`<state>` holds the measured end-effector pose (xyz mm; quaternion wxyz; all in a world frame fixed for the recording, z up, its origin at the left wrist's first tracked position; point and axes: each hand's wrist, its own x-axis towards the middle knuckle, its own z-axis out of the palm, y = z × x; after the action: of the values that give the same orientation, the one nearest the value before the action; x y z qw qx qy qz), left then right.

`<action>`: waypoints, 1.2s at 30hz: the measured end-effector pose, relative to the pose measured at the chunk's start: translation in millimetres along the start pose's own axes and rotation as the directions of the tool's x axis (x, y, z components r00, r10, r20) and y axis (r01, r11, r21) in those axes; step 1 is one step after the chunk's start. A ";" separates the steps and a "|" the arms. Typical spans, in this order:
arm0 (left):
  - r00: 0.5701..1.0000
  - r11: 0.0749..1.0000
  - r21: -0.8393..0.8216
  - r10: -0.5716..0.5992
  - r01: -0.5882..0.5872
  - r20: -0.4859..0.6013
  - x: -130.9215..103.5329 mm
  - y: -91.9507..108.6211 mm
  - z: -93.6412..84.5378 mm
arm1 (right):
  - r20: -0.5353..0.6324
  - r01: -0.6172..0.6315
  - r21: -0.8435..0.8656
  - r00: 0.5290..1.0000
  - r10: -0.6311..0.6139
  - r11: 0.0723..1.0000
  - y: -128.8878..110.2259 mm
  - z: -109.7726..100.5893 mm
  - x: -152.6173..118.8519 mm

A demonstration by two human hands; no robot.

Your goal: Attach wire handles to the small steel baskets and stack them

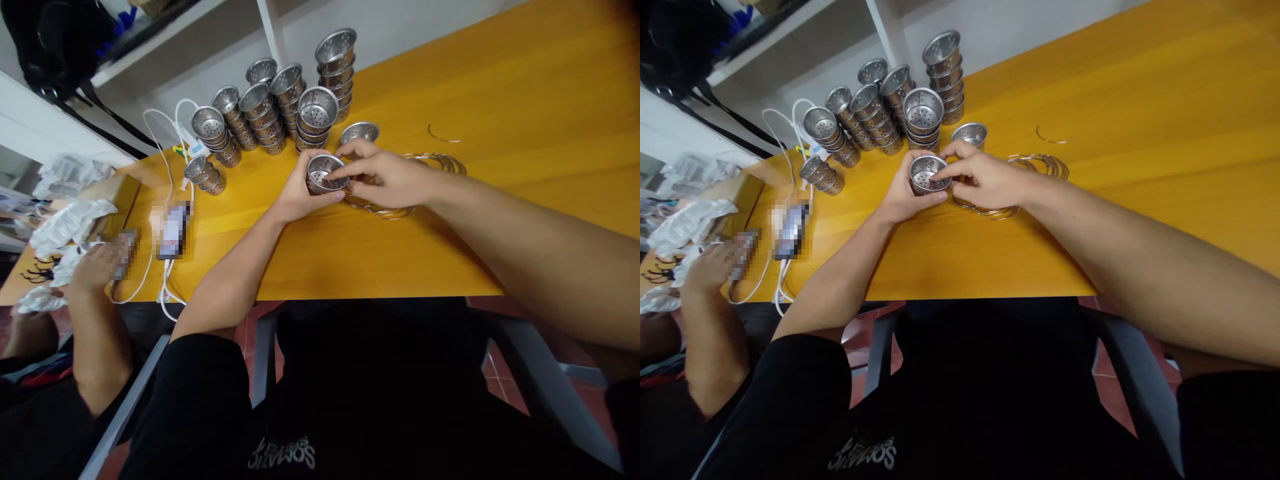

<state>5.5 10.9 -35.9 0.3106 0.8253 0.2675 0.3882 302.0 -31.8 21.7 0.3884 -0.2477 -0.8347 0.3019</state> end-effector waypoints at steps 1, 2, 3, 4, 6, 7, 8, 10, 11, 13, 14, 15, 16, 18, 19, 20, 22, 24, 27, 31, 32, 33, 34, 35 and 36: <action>1.000 1.000 0.001 0.005 -0.005 -0.003 -0.2 -0.2 0.0 | 0.006 -0.006 0.003 1.000 0.006 1.000 0.4 0.1 -0.2; 1.000 1.000 0.001 0.006 -0.006 -0.007 -0.4 0.0 -0.1 | 0.014 -0.011 0.005 1.000 0.011 1.000 0.6 -0.1 -0.4; 1.000 1.000 0.003 0.000 0.000 -0.008 -0.7 0.5 -0.2 | 0.021 -0.016 0.006 1.000 0.016 1.000 0.8 -0.5 -0.5; 1.000 1.000 0.010 -0.012 0.012 -0.007 -0.9 1.4 -0.5 | 0.025 -0.018 0.005 1.000 0.018 1.000 1.0 -1.0 -0.6; 0.999 0.999 0.021 -0.035 0.035 -0.007 -1.4 3.7 -1.7 | 0.034 -0.018 0.000 0.999 0.018 1.000 1.6 -2.1 -0.5; 0.999 0.999 0.020 -0.041 0.041 -0.002 -1.5 4.7 -2.4 | 0.038 -0.016 -0.001 0.999 0.016 1.000 1.7 -2.7 -0.4; 0.999 0.999 0.011 -0.037 0.037 0.003 -1.6 5.4 -3.0 | 0.041 -0.014 0.000 0.999 0.014 1.000 1.7 -3.2 -0.1; 1.000 1.000 -0.022 -0.014 0.014 0.016 -1.1 5.1 -3.3 | 0.051 -0.014 0.010 0.999 0.013 1.000 0.6 -4.1 0.8; 1.000 0.999 -0.035 -0.005 0.005 0.019 -0.5 4.1 -2.8 | 0.048 -0.013 0.016 0.999 0.013 1.000 -0.7 -4.6 1.3; 1.000 0.999 -0.038 -0.001 0.001 0.009 1.0 1.1 0.1 | 0.029 0.001 0.021 1.000 -0.001 1.000 -4.5 -5.7 2.1; 1.000 0.999 -0.032 -0.006 0.006 0.003 1.8 -0.5 2.3 | 0.018 0.012 0.022 1.000 -0.013 1.000 -6.7 -6.5 2.4; 1.000 1.000 -0.028 -0.014 0.014 0.001 2.5 -1.9 4.7 | 0.007 0.024 0.024 1.000 -0.024 0.999 -8.9 -7.7 2.5; 1.000 0.999 -0.028 -0.025 0.025 0.001 2.9 -2.9 7.0 | 0.001 0.034 0.027 0.999 -0.034 0.999 -10.7 -9.4 2.5; 0.998 0.997 -0.049 -0.065 0.064 -0.002 3.1 -4.0 10.6 | 0.003 0.044 0.028 0.999 -0.044 0.999 -12.0 -14.8 2.5; 0.995 0.993 -0.068 -0.096 0.095 -0.004 2.9 -4.3 11.5 | -0.001 0.046 0.025 0.999 -0.046 0.999 -10.9 -18.7 2.6; 0.991 0.988 -0.088 -0.131 0.130 -0.007 2.7 -4.7 11.6 | -0.016 0.049 0.015 0.999 -0.048 0.999 -8.3 -23.5 2.8; 0.981 0.974 -0.119 -0.195 0.192 -0.011 2.5 -6.0 9.8 | -0.104 0.050 -0.028 0.993 -0.053 0.998 1.7 -35.3 3.5; 0.977 0.967 -0.139 -0.215 0.213 -0.001 2.5 -6.8 7.0 | -0.265 0.030 -0.099 0.963 -0.055 0.995 17.4 -48.4 4.0; 0.981 0.970 -0.152 -0.192 0.192 0.015 2.5 -1.5 4.3 | -0.462 -0.071 -0.214 0.886 -0.037 0.974 44.2 -64.1 3.2; 0.975 0.967 -0.123 -0.220 0.221 0.023 1.7 17.1 3.5 | -0.469 -0.244 -0.356 0.882 0.053 0.902 66.6 -66.9 0.4; 0.973 0.967 -0.114 -0.228 0.229 0.020 1.6 21.0 3.3 | -0.451 -0.267 -0.370 0.889 0.080 0.890 68.4 -64.6 0.0; 0.973 0.967 -0.104 -0.231 0.231 0.015 1.4 23.8 3.1 | -0.435 -0.281 -0.375 0.895 0.100 0.883 69.1 -61.7 -0.1; 0.973 0.969 -0.093 -0.231 0.231 0.011 1.4 25.7 2.9 | -0.421 -0.286 -0.377 0.900 0.112 0.881 68.7 -58.4 0.1; 0.973 0.970 -0.083 -0.230 0.230 0.009 1.3 26.6 2.7 | -0.405 -0.288 -0.382 0.906 0.121 0.878 67.5 -55.0 0.6; 0.973 0.971 -0.074 -0.229 0.229 0.010 1.3 27.1 2.6 | -0.389 -0.289 -0.391 0.912 0.128 0.874 65.8 -51.8 1.2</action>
<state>13.8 -6.9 -17.1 0.3840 0.7771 0.3459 0.3590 354.4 30.8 3.3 0.4295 -0.4688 -0.7658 0.0968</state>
